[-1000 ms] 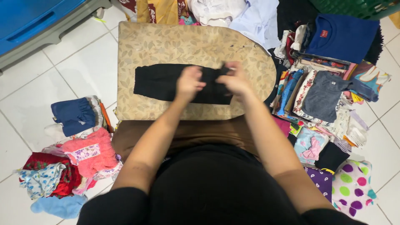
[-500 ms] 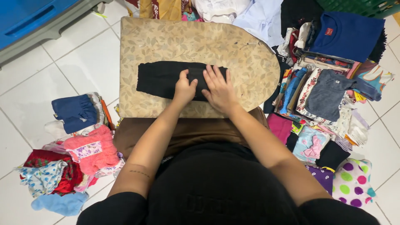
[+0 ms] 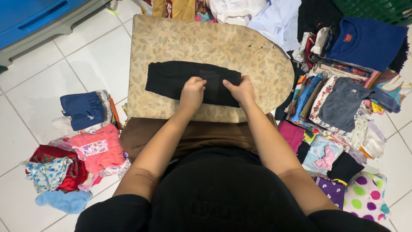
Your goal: The person folds several items of clothing on a cushion placed on their lap. They fold a grey bandana, a purple bandana, a black garment, and a light blue shirt, then place each folded item into a pile.
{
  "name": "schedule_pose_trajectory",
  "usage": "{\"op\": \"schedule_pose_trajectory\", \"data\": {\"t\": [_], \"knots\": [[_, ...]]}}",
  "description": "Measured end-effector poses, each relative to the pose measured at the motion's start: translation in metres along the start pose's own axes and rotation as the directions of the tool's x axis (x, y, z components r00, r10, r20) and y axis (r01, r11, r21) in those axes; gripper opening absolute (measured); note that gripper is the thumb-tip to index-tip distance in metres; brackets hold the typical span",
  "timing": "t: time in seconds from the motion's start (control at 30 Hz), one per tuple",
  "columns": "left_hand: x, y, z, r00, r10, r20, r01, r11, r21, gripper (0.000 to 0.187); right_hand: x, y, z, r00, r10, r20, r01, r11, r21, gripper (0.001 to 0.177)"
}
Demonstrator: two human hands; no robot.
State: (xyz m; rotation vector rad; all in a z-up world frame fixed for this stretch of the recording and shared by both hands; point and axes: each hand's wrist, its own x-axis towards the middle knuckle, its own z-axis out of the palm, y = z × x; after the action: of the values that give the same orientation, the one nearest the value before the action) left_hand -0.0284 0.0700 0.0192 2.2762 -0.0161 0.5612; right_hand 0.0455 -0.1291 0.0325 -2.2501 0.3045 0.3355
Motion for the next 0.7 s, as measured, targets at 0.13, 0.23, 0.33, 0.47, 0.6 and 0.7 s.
{"op": "schedule_pose_trajectory", "data": {"t": [0.13, 0.23, 0.33, 0.47, 0.6, 0.7], "knots": [[-0.001, -0.014, 0.019, 0.976, -0.191, 0.104, 0.206, 0.967, -0.153, 0.026, 0.016, -0.009, -0.011, 0.95, 0.063, 0.305, -0.208, 0.857, 0.472, 0.044], [-0.003, -0.008, 0.053, 0.978, -0.168, 0.123, 0.19, 0.962, -0.195, 0.025, 0.022, -0.001, -0.039, 0.963, 0.034, 0.266, -0.149, 0.894, 0.423, 0.046], [-0.007, 0.004, 0.096, 0.982, -0.121, 0.143, 0.157, 0.948, -0.276, 0.025, 0.021, 0.008, -0.067, 0.988, 0.02, 0.155, -0.076, 0.928, 0.365, 0.052], [0.011, -0.007, 0.101, 0.87, -0.322, 0.373, 0.442, 0.845, -0.301, 0.022, 0.014, -0.011, -0.072, 0.993, -0.071, 0.094, 0.04, 0.955, 0.294, 0.07], [0.039, -0.046, 0.024, 0.432, -0.573, 0.697, 0.899, 0.209, -0.386, 0.044, -0.004, -0.057, -0.03, 0.952, -0.297, 0.07, 0.275, 0.936, 0.221, 0.086], [0.047, -0.067, -0.054, 0.34, -0.574, 0.745, 0.906, -0.012, -0.422, 0.077, -0.027, -0.091, 0.02, 0.868, -0.484, 0.113, 0.449, 0.862, 0.236, 0.094]]}}
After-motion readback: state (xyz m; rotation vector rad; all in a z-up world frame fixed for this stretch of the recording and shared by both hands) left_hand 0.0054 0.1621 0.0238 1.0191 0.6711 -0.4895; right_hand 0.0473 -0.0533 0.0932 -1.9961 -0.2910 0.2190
